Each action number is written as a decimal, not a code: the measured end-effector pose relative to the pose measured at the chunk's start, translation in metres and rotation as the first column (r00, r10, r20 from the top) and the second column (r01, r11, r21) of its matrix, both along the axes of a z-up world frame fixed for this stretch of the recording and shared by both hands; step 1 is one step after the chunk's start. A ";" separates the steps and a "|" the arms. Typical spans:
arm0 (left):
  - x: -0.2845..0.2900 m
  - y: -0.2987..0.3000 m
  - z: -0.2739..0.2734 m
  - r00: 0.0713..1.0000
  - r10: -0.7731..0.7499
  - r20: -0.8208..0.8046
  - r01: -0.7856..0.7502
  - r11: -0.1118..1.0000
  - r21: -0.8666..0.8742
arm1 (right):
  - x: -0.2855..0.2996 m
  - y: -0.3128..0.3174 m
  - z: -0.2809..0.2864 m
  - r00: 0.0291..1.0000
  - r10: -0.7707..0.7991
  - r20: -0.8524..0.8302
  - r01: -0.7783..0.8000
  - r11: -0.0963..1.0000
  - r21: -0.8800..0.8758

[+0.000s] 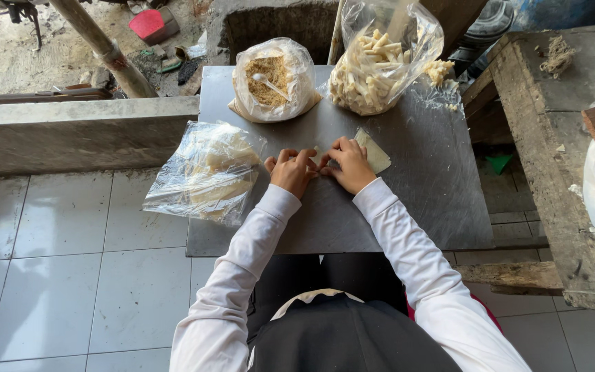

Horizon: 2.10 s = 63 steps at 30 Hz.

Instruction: The person fills triangular wrappers with a granular mixture and small white sticks by hand, folds the wrappers into closed triangular shapes, and places the completed snacks into a clear plastic bag.

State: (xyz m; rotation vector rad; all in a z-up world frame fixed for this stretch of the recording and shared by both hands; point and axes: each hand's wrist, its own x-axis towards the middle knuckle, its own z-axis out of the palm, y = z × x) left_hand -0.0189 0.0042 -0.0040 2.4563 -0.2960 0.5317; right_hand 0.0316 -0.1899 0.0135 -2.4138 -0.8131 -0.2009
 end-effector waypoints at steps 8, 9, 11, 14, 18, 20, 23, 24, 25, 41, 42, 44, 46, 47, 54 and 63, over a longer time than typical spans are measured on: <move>0.017 -0.009 -0.006 0.971 0.179 -0.159 -0.216 0.941 -0.260 | 0.007 0.014 -0.019 0.973 -0.230 0.005 0.228 0.968 0.106; 0.017 -0.008 -0.004 0.967 0.177 -0.185 -0.228 0.923 -0.310 | 0.008 0.014 -0.019 0.968 -0.249 -0.040 0.252 0.958 0.133; 0.015 -0.012 -0.001 0.957 0.223 -0.185 -0.265 0.930 -0.253 | 0.009 0.017 -0.017 0.971 -0.236 0.046 0.233 0.970 0.061; 0.010 -0.007 -0.003 0.986 0.158 -0.046 -0.163 0.978 -0.134 | 0.007 0.012 -0.011 0.983 -0.160 0.085 0.160 0.987 0.009; 0.017 0.000 -0.013 0.991 0.084 0.102 -0.074 0.993 -0.090 | 0.012 0.011 -0.015 0.968 -0.113 0.226 0.124 0.992 -0.035; 0.014 -0.004 -0.018 0.991 0.120 0.060 -0.116 0.991 -0.066 | 0.008 0.012 -0.023 0.959 -0.125 0.254 0.139 0.990 -0.038; 0.007 -0.012 -0.016 0.990 0.137 -0.013 -0.138 0.983 -0.125 | 0.002 0.009 -0.023 0.978 -0.169 0.125 0.173 0.985 -0.027; 0.002 -0.014 -0.014 0.990 0.136 -0.045 -0.141 0.977 -0.159 | -0.001 0.009 -0.023 0.982 -0.184 0.046 0.185 0.982 -0.023; 0.002 -0.016 -0.011 0.971 0.181 -0.154 -0.207 0.962 -0.178 | 0.000 0.010 -0.022 0.976 -0.218 0.012 0.218 0.976 -0.023; 0.053 -0.002 -0.028 0.971 0.239 0.023 -0.231 0.956 -0.179 | 0.061 0.032 -0.013 0.961 -0.244 0.130 0.252 0.966 -0.053; 0.052 0.002 -0.031 0.985 0.171 0.027 -0.162 0.965 -0.207 | 0.058 0.026 -0.009 0.979 -0.156 0.127 0.165 0.985 -0.059; 0.053 0.004 -0.034 0.987 0.159 0.028 -0.151 0.972 -0.182 | 0.048 0.027 -0.007 0.988 -0.092 0.125 0.108 0.986 -0.128; 0.053 0.002 -0.034 0.990 0.139 0.021 -0.133 0.974 -0.185 | 0.041 0.028 -0.009 0.984 -0.051 0.171 0.078 0.985 -0.152; 0.053 0.000 -0.031 0.992 0.126 0.012 -0.121 0.973 -0.198 | 0.037 0.030 -0.009 0.975 -0.041 0.219 0.073 0.987 -0.142; 0.030 -0.018 0.009 0.984 0.070 0.165 -0.018 0.953 -0.302 | 0.038 -0.003 0.067 0.740 -0.355 0.571 0.100 0.898 0.429; 0.016 -0.058 -0.004 0.971 -0.236 0.032 0.237 0.971 -0.021 | 0.044 -0.042 0.151 0.744 -0.327 0.583 0.094 0.915 0.393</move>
